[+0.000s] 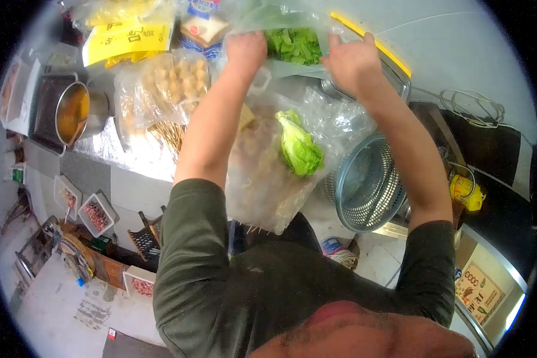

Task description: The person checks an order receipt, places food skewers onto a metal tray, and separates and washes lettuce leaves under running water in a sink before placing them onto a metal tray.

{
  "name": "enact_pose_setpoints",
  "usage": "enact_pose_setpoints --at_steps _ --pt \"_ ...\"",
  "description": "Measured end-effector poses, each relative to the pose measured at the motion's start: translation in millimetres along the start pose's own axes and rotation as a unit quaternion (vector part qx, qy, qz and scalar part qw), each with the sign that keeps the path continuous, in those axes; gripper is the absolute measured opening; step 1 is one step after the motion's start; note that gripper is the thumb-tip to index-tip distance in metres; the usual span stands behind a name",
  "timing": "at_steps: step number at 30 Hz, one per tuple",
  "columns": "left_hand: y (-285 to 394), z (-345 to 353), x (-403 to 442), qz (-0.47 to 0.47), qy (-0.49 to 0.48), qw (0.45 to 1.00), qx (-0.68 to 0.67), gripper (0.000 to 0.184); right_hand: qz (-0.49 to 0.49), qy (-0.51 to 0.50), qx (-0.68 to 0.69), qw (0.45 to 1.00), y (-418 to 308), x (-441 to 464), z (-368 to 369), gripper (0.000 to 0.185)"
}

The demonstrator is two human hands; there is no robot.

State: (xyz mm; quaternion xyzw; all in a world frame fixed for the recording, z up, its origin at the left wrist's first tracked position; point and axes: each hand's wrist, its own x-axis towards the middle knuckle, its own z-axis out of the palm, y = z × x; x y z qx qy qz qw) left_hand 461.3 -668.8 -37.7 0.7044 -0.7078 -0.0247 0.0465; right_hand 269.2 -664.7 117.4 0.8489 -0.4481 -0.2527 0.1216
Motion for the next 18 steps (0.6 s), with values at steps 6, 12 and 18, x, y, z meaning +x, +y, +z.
enact_pose_setpoints --at_steps 6,12,18 --pt "0 9 24 -0.073 -0.132 0.984 -0.098 0.024 -0.032 0.175 -0.035 0.983 -2 -8 22 0.052" --pt "-3 41 29 -0.03 -0.071 0.992 -0.098 0.023 0.029 0.103 -0.023 0.994 -3 -9 -19 0.063" --pt "-17 10 35 -0.039 -0.036 0.988 -0.148 0.026 0.011 0.165 -0.018 0.986 1 -20 -6 0.065"
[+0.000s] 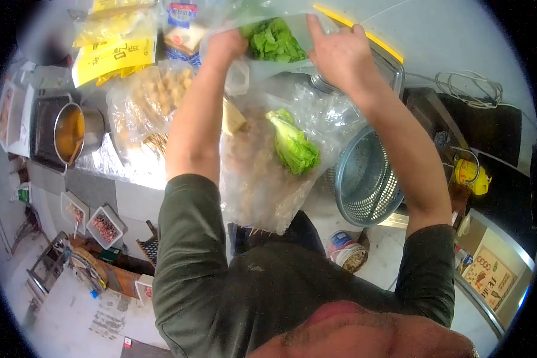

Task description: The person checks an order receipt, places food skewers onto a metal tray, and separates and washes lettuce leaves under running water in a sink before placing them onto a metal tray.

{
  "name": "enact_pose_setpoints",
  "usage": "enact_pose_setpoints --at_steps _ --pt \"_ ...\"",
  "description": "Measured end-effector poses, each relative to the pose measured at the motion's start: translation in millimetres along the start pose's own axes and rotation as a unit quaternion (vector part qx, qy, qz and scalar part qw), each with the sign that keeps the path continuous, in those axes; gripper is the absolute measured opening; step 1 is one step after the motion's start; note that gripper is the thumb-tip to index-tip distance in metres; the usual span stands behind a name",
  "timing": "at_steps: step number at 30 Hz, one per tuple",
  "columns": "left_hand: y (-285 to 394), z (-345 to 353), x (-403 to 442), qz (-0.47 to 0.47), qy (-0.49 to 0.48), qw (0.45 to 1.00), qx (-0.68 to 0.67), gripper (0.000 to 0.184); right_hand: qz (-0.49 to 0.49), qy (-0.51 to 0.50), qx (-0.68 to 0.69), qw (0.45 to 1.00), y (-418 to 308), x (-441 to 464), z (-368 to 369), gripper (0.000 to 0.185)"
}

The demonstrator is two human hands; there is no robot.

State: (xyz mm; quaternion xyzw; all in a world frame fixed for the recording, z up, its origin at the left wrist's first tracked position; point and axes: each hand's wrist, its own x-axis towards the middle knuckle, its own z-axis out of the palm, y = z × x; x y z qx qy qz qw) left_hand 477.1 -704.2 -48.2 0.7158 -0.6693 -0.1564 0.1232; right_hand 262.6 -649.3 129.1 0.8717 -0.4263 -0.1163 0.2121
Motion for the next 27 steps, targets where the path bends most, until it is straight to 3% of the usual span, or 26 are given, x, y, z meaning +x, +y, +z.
enact_pose_setpoints --at_steps 2,6,9,13,16,18,20,21,24,25,27 --pt "-1 -19 5 0.021 0.033 0.999 0.007 0.032 0.01 -0.008 -0.006 1.0 0 0 2 0.065" --pt "-10 -48 16 -0.03 -0.063 0.997 -0.041 0.056 0.0 -0.016 0.006 1.0 -3 -4 -9 0.056" --pt "-12 -64 10 -0.016 -0.013 0.994 -0.104 0.052 -0.007 0.014 0.029 0.999 2 -7 -16 0.029" --pt "-65 -2 62 -0.034 -0.007 0.996 -0.077 0.045 -0.016 0.004 0.032 0.999 5 1 -6 0.029" --pt "-50 -22 48 -0.019 -0.065 0.997 -0.024 0.043 -0.002 -0.012 0.074 0.997 8 4 -9 0.027" --pt "-31 -34 25 0.038 0.042 0.998 0.033 0.05 -0.004 -0.047 0.075 0.996 9 7 -14 0.024" --pt "-22 -30 19 0.035 0.098 0.994 -0.039 0.052 0.0 -0.029 0.092 0.995 8 9 -8 0.022" --pt "-22 -18 20 0.003 0.099 0.985 -0.138 0.048 0.002 -0.019 0.099 0.995 8 10 -7 0.021" --pt "-20 -5 14 -0.048 0.044 0.952 -0.298 0.052 -0.021 -0.056 0.052 0.997 10 12 -16 0.02" --pt "-21 -5 11 -0.059 0.017 0.943 -0.328 0.056 -0.016 -0.031 0.069 0.997 10 11 -11 0.028" --pt "-5 -19 -9 -0.105 0.038 0.967 -0.23 0.052 -0.008 0.025 0.103 0.994 6 9 1 0.045"
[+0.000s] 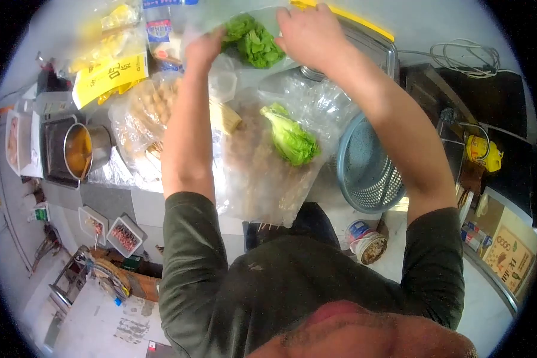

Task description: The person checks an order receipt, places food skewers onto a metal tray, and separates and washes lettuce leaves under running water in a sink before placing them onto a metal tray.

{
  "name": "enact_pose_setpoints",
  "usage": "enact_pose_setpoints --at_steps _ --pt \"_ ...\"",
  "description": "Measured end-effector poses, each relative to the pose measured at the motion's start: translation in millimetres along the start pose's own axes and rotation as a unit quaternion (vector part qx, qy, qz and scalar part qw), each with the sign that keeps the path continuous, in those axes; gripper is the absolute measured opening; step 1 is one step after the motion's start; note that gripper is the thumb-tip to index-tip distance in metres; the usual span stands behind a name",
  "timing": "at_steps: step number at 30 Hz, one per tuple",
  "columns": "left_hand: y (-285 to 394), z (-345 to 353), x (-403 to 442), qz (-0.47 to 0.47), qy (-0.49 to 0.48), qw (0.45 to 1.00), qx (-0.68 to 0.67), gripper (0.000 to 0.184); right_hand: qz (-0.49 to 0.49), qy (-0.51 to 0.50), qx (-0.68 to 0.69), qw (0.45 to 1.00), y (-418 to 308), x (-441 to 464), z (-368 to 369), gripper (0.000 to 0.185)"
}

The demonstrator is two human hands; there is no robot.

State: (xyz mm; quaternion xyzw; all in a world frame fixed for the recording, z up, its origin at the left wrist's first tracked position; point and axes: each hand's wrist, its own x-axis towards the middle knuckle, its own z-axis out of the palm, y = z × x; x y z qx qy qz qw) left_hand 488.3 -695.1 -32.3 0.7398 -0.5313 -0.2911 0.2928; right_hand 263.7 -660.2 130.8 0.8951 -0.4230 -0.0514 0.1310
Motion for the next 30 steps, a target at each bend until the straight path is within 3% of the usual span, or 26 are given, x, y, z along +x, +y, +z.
enact_pose_setpoints --at_steps 2,5,8,16,18,22,27,29,30 --pt "15 -7 -27 -0.002 0.051 0.998 0.038 0.048 0.011 0.008 0.025 1.0 -2 0 -2 0.04" --pt "14 -3 -63 0.068 0.183 0.981 -0.016 0.037 0.021 0.03 0.064 0.997 -3 0 0 0.04" --pt "16 -6 -96 0.05 0.237 0.968 -0.069 0.035 0.048 0.026 0.11 0.992 -8 0 -7 0.044" --pt "15 -55 -178 -0.068 0.171 0.963 -0.198 0.031 0.056 0.038 0.278 0.958 -11 -11 2 0.054" --pt "5 -59 -208 0.021 0.229 0.907 -0.354 0.028 0.051 0.073 0.322 0.943 -12 -19 3 0.053" --pt "-3 -76 -251 -0.023 0.234 0.827 -0.511 0.033 0.086 0.073 0.428 0.897 -6 -51 17 0.052" --pt "4 -109 -299 -0.022 0.221 0.825 -0.52 0.036 0.165 0.012 0.613 0.773 5 -161 5 0.057" --pt "11 -117 -317 -0.019 0.209 0.823 -0.528 0.025 0.182 -0.012 0.61 0.771 7 -220 7 0.052" --pt "-16 -118 -320 -0.095 0.254 0.838 -0.474 0.02 0.204 -0.021 0.606 0.768 9 -254 9 0.051"
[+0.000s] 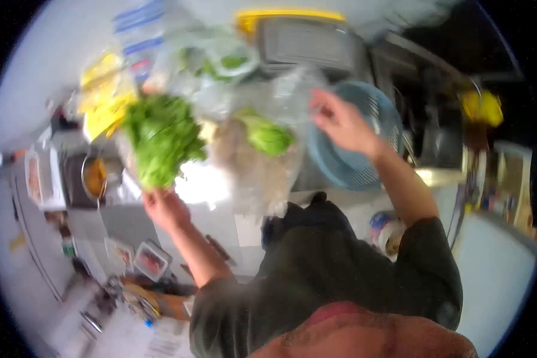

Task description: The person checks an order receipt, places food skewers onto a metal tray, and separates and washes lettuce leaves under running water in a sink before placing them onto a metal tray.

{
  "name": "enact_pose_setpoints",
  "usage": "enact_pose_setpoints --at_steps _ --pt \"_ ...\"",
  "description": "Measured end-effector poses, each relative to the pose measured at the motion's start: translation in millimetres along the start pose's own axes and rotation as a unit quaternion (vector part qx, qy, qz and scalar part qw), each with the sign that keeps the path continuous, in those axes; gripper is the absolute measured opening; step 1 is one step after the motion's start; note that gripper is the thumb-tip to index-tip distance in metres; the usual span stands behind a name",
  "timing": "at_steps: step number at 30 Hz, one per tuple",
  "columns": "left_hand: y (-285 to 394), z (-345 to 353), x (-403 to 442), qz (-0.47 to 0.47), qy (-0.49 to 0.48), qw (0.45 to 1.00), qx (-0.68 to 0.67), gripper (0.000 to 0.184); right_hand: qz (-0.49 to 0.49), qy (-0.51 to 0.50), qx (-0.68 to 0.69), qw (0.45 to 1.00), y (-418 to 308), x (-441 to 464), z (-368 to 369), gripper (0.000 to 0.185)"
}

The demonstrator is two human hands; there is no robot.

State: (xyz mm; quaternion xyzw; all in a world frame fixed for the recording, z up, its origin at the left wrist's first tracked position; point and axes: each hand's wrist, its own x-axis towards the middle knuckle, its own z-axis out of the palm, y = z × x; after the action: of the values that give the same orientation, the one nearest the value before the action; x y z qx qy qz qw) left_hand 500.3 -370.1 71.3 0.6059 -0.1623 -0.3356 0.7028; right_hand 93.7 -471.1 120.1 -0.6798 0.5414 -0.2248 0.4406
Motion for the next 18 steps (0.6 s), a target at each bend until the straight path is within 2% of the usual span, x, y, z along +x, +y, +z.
enact_pose_setpoints --at_steps 1,2,3,4,5,6,7,8,9,11,12,14,16,18 --pt "8 -2 -10 0.0 0.008 0.997 0.078 0.022 0.019 0.005 0.016 1.0 13 -32 -7 0.05" --pt "15 21 -28 0.013 -0.024 0.999 -0.029 0.026 0.037 0.012 0.036 0.999 26 -60 -10 0.049" --pt "29 55 -57 -0.009 -0.001 0.999 -0.05 0.032 0.052 0.021 0.059 0.997 42 -92 -16 0.048" --pt "24 56 -71 -0.03 -0.072 0.993 -0.092 0.038 0.074 0.037 0.059 0.995 59 -127 -23 0.047" --pt "18 66 -89 -0.003 -0.124 0.989 -0.086 0.039 0.09 0.047 0.063 0.993 75 -160 -29 0.047" --pt "10 80 -111 0.03 -0.167 0.982 -0.086 0.041 0.099 0.052 0.064 0.992 89 -190 -37 0.046" --pt "4 93 -135 0.014 -0.177 0.979 -0.101 0.042 0.122 0.065 0.089 0.986 103 -222 -47 0.045" --pt "-9 99 -153 0.044 -0.211 0.976 -0.038 0.042 0.128 0.083 0.109 0.982 123 -253 -56 0.045" --pt "-5 93 -140 0.07 -0.24 0.968 0.015 0.042 0.133 0.101 0.117 0.979 113 -271 -56 0.045" --pt "-11 144 -227 -0.033 -0.186 0.973 -0.134 0.042 0.145 0.136 0.163 0.966 176 -338 -70 0.045" --pt "-19 145 -241 0.019 -0.285 0.957 0.047 0.045 0.159 0.155 0.183 0.958 198 -364 -72 0.044" --pt "-23 185 -310 -0.061 -0.295 0.952 -0.046 0.046 0.181 0.189 0.202 0.944 221 -409 -91 0.043" --pt "-43 205 -344 -0.111 -0.4 0.908 -0.059 0.046 0.203 0.212 0.199 0.935 227 -447 -114 0.042" --pt "-90 222 -369 -0.195 -0.417 0.878 -0.133 0.04 0.219 0.24 0.199 0.925 257 -474 -137 0.04"
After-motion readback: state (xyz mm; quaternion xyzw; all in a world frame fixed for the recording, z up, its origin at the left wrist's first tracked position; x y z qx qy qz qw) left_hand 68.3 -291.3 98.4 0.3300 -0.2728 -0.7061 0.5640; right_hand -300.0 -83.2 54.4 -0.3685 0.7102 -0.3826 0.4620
